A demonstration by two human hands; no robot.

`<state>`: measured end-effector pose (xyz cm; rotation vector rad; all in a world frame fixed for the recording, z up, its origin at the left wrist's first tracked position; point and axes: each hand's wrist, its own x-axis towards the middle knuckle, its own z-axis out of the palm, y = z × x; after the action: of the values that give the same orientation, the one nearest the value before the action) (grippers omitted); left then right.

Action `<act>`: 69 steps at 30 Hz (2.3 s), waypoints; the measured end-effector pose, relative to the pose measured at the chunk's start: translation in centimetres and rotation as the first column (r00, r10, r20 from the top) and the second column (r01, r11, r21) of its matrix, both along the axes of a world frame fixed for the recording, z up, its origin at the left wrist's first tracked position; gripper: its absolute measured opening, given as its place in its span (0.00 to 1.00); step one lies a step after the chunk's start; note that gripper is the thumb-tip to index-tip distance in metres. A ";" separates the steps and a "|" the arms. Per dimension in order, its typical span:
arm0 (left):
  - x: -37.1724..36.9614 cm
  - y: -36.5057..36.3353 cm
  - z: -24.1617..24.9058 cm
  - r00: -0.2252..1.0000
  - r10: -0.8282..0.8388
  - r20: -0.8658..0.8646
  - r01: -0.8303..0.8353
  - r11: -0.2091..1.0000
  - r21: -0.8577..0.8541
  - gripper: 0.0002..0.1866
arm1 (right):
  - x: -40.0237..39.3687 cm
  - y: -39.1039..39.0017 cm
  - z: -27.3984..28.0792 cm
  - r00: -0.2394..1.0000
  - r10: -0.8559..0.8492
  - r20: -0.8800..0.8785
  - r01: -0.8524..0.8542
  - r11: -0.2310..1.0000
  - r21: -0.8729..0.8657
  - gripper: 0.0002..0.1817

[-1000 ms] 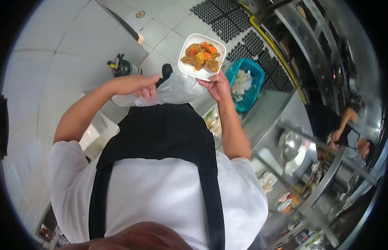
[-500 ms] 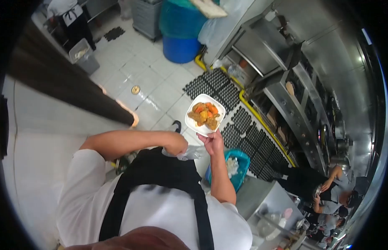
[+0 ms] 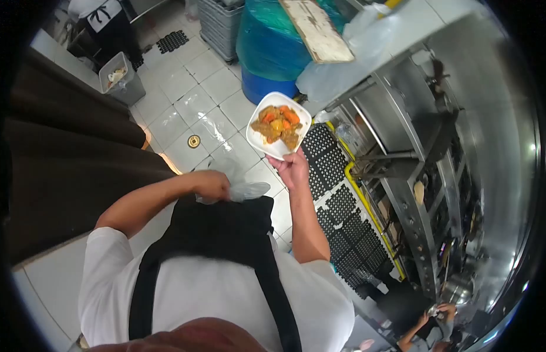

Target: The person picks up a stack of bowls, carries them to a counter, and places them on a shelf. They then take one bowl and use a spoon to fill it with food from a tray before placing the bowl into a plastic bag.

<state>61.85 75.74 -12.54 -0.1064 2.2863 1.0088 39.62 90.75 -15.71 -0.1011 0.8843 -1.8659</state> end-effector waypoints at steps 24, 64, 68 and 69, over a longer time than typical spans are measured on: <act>-50.5 -53.3 18.5 0.240 0.173 -0.955 -0.888 0.436 -0.144 0.14 | -26.5 -31.2 14.6 0.963 -0.183 -0.197 0.135 0.963 -0.235 0.42; -58.3 -65.4 6.1 0.421 -0.101 -0.902 0.145 0.988 -0.043 0.11 | -33.0 -57.2 3.5 0.786 -0.609 -0.107 0.614 0.790 0.009 0.36; -58.8 -65.8 5.9 0.443 -0.135 -0.886 0.105 0.990 -0.098 0.08 | -33.6 -57.4 2.9 0.773 -0.631 -0.059 0.632 0.775 -0.017 0.35; -58.8 -65.7 6.1 0.440 -0.130 -0.888 0.087 0.991 -0.102 0.07 | -33.7 -57.4 2.7 0.766 -0.641 -0.043 0.641 0.767 -0.028 0.35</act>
<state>3.02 10.07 -6.40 0.7600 3.2106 1.0851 5.88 33.35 -13.03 0.1773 1.0250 -2.5182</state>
